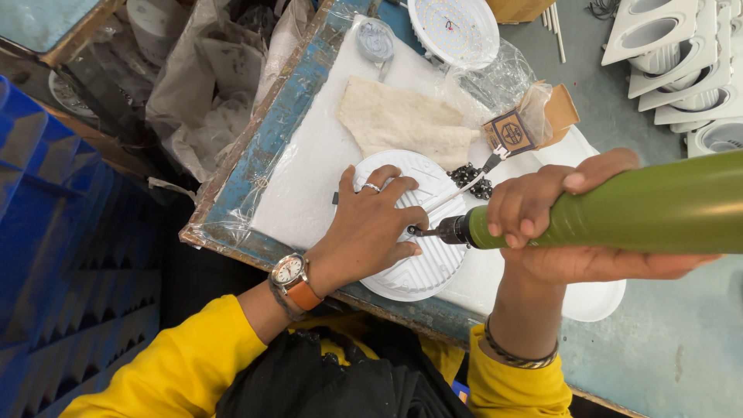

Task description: The person assembles LED light fixtures by attaching black plastic clips to white circular LED modules using a green electric screwdriver. They handle multiple modules, securing each clip with screws, and place completed units into a blue bin.

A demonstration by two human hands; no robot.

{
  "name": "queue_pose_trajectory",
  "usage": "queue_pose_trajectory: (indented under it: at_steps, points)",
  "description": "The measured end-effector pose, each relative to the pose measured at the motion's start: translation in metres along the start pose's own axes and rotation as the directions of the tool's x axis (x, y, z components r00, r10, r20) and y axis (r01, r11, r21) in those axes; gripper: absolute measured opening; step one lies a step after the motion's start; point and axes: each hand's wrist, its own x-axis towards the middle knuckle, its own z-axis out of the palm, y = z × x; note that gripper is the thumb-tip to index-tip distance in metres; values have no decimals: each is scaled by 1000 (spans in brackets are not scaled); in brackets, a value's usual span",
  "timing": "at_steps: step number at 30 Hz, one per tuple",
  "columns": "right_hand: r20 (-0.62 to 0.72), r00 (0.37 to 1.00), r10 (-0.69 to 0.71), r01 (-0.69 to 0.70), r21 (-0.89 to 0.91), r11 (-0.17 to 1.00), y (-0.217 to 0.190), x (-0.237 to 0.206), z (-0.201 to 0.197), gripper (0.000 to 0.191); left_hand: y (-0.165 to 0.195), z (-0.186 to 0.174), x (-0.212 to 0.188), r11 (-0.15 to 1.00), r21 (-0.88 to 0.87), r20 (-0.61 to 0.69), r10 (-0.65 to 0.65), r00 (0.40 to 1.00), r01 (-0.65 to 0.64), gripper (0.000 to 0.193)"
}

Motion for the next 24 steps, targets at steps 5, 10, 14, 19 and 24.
queue_pose_trajectory:
  at_steps: [5, 10, 14, 19, 24]
  points:
    - [-44, 999, 1, 0, 29, 1000, 7, 5, 5, 106, 0, 1, 1, 1000, 8, 12, -1, 1000, 1, 37]
    - [-43, 998, -36, 36, -19, 999, 4, 5, 4, 105, 0, 1, 2, 1000, 13, 33, -9, 999, 8, 36]
    - [-78, 996, -50, 43, -81, 996, 3, 4, 6, 103, 0, 1, 2, 1000, 5, 31, -10, 999, 10, 36]
    - [-134, 989, -59, 50, -75, 996, 12, 0, 15, 103, 0, 1, 2, 1000, 13, 27, -6, 1000, 5, 37]
    - [-136, 990, -42, 33, -69, 997, 16, 0, 20, 104, 1, 1, 0, 1000, 4, 21, -11, 1000, 11, 34]
